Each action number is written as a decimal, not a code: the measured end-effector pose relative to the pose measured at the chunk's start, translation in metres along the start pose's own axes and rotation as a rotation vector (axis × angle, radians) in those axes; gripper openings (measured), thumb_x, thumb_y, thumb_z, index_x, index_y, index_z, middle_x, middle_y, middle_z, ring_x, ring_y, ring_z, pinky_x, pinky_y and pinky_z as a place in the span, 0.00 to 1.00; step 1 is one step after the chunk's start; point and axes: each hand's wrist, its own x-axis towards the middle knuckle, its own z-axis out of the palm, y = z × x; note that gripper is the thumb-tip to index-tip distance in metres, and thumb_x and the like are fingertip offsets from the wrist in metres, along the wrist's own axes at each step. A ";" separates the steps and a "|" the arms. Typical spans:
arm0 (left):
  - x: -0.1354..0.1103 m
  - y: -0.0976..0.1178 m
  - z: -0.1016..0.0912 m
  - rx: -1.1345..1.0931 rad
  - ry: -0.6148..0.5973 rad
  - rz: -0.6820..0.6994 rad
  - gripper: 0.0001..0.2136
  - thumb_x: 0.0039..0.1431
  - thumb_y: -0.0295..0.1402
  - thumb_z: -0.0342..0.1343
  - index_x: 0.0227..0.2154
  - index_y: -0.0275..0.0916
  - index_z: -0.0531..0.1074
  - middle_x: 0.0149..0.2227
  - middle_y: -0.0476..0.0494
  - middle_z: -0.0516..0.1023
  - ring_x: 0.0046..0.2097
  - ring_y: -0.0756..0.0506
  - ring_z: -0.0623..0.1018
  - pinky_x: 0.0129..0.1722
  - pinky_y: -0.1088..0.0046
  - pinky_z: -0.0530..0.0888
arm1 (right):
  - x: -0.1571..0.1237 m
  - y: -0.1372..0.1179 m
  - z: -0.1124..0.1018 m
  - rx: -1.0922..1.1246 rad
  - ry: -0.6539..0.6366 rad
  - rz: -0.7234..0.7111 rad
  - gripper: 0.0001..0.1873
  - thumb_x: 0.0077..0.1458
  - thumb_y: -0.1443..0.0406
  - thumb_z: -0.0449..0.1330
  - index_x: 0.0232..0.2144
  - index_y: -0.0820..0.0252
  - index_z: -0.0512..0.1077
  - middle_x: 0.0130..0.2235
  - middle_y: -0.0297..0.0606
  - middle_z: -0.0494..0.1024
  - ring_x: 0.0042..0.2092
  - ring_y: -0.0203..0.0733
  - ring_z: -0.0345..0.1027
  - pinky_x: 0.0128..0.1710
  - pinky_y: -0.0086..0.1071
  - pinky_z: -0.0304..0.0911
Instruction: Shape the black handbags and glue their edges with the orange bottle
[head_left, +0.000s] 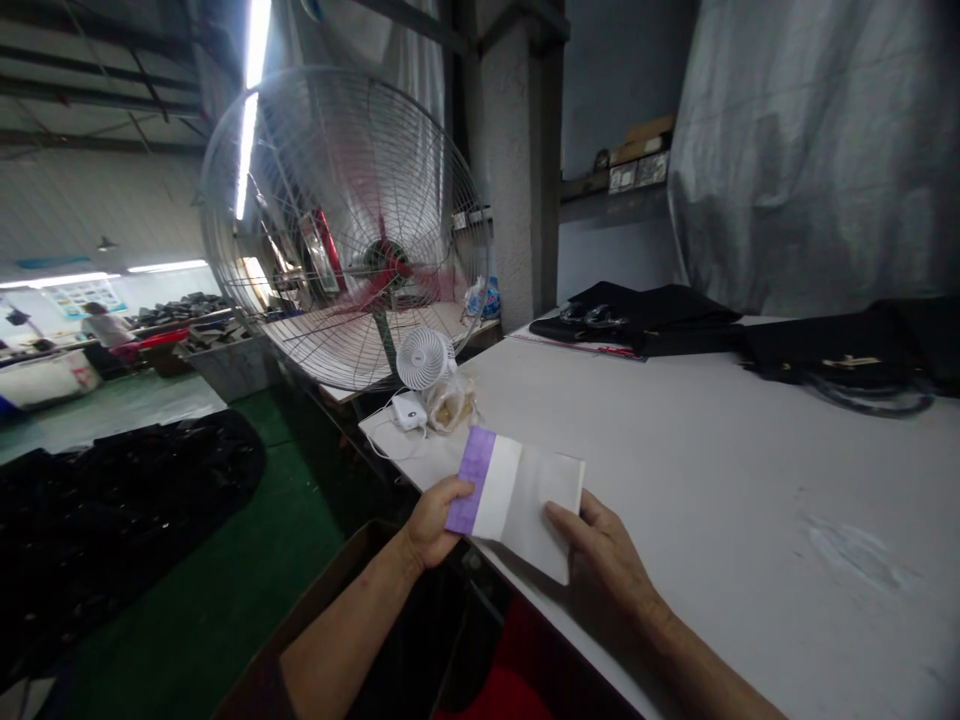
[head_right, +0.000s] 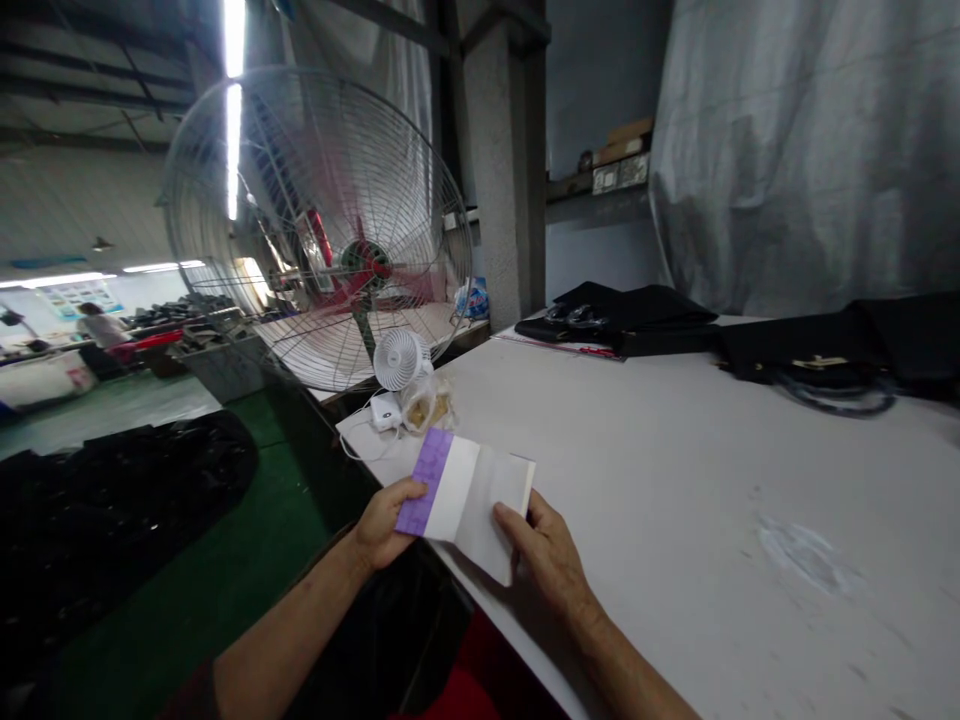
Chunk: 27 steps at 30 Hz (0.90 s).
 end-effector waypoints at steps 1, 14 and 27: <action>-0.002 -0.001 0.000 0.014 -0.032 0.016 0.15 0.49 0.28 0.55 0.39 0.26 0.74 0.33 0.36 0.80 0.33 0.43 0.78 0.37 0.69 0.72 | 0.000 0.000 0.000 -0.008 -0.006 -0.001 0.28 0.53 0.52 0.59 0.52 0.61 0.69 0.39 0.42 0.80 0.37 0.49 0.74 0.33 0.37 0.67; -0.022 -0.012 0.010 0.104 -0.283 0.102 0.29 0.57 0.48 0.55 0.57 0.39 0.64 0.58 0.33 0.66 0.55 0.38 0.70 0.50 0.60 0.69 | -0.002 -0.011 0.006 -0.199 -0.040 -0.157 0.26 0.55 0.51 0.57 0.50 0.62 0.71 0.43 0.43 0.78 0.40 0.48 0.71 0.42 0.39 0.67; -0.018 -0.028 0.006 0.105 -0.263 0.090 0.25 0.46 0.24 0.65 0.49 0.33 0.66 0.46 0.35 0.76 0.44 0.44 0.77 0.45 0.68 0.72 | -0.004 -0.015 0.017 -0.205 -0.172 -0.204 0.25 0.57 0.54 0.56 0.53 0.59 0.68 0.50 0.41 0.76 0.47 0.46 0.69 0.49 0.36 0.64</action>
